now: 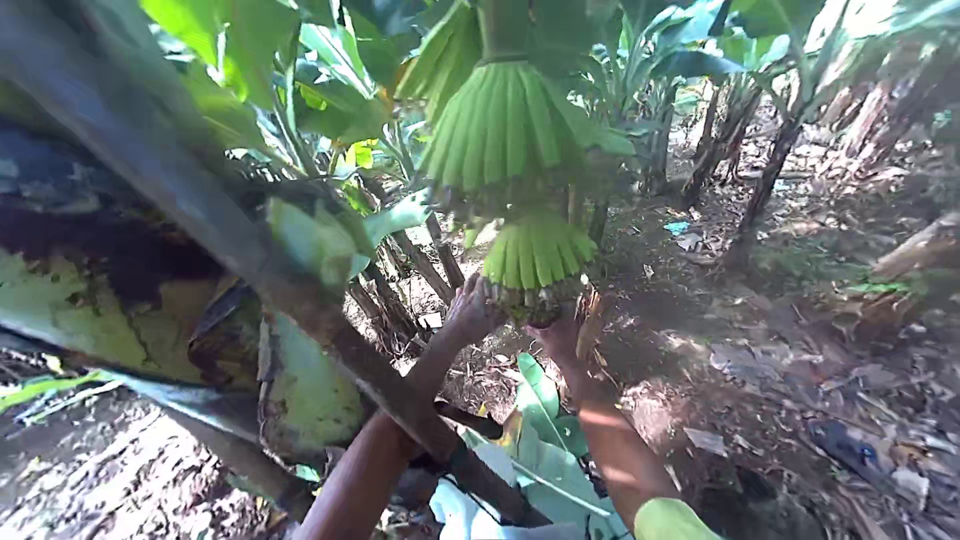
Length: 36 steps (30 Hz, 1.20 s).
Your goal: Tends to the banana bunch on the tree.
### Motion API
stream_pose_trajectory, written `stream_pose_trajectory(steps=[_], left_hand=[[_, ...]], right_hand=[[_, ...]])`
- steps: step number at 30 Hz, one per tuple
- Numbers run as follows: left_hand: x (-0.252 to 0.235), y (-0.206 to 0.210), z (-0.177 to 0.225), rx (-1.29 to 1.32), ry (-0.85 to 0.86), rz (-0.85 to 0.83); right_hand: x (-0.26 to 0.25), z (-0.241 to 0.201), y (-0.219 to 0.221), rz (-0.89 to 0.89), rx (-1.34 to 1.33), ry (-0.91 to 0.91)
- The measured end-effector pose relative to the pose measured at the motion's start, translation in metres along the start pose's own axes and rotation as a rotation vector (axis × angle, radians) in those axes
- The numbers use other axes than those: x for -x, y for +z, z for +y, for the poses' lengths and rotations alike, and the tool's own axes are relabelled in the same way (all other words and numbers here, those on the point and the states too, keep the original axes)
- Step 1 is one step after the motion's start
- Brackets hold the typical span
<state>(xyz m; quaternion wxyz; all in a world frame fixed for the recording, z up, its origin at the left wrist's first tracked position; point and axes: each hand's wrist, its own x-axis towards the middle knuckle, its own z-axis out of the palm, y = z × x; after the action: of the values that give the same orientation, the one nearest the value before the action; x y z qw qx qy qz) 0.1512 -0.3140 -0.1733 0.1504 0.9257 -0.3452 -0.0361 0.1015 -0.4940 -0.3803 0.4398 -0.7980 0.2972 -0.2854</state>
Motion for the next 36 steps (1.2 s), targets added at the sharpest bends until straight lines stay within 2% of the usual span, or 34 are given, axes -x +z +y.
stream_pose_trajectory(steps=[2, 5, 9, 13, 17, 23, 27, 29, 31, 33, 36], left_hand=[[-0.015, 0.008, 0.01, -0.006, 0.028, -0.049], [-0.014, 0.016, 0.025, 0.025, 0.013, -0.066], [-0.009, 0.017, 0.026, -0.21, 0.017, -0.058], [-0.01, 0.015, 0.024, -0.205, 0.143, 0.038], [-0.014, 0.012, 0.02, -0.224, 0.178, 0.026], [-0.017, 0.005, -0.009, -0.206, 0.277, 0.022], [0.002, -0.01, 0.023, -0.074, 0.278, 0.036], [-0.002, -0.02, 0.039, -0.151, 0.229, -0.009], [-0.01, -0.035, 0.061, -0.329, 0.105, -0.148], [-0.011, -0.016, 0.042, -0.323, 0.164, -0.059], [0.009, 0.032, 0.014, 0.018, 0.22, 0.044]], right_hand=[[0.01, 0.003, -0.012, -0.01, 0.004, -0.059], [0.021, 0.001, -0.04, -0.087, -0.032, -0.055], [0.023, 0.011, -0.052, -0.131, -0.183, -0.057], [0.032, 0.007, -0.065, -0.242, -0.153, 0.047], [0.046, 0.012, -0.086, -0.3, -0.192, -0.036], [0.059, 0.01, -0.124, -0.43, -0.19, -0.085], [0.068, 0.008, -0.141, -0.482, -0.237, -0.065], [0.071, 0.009, -0.153, -0.506, -0.233, -0.06], [0.077, 0.007, -0.165, -0.547, -0.277, -0.053], [0.083, 0.008, -0.173, -0.575, -0.328, -0.05], [0.088, 0.012, -0.179, -0.593, -0.38, -0.059]])
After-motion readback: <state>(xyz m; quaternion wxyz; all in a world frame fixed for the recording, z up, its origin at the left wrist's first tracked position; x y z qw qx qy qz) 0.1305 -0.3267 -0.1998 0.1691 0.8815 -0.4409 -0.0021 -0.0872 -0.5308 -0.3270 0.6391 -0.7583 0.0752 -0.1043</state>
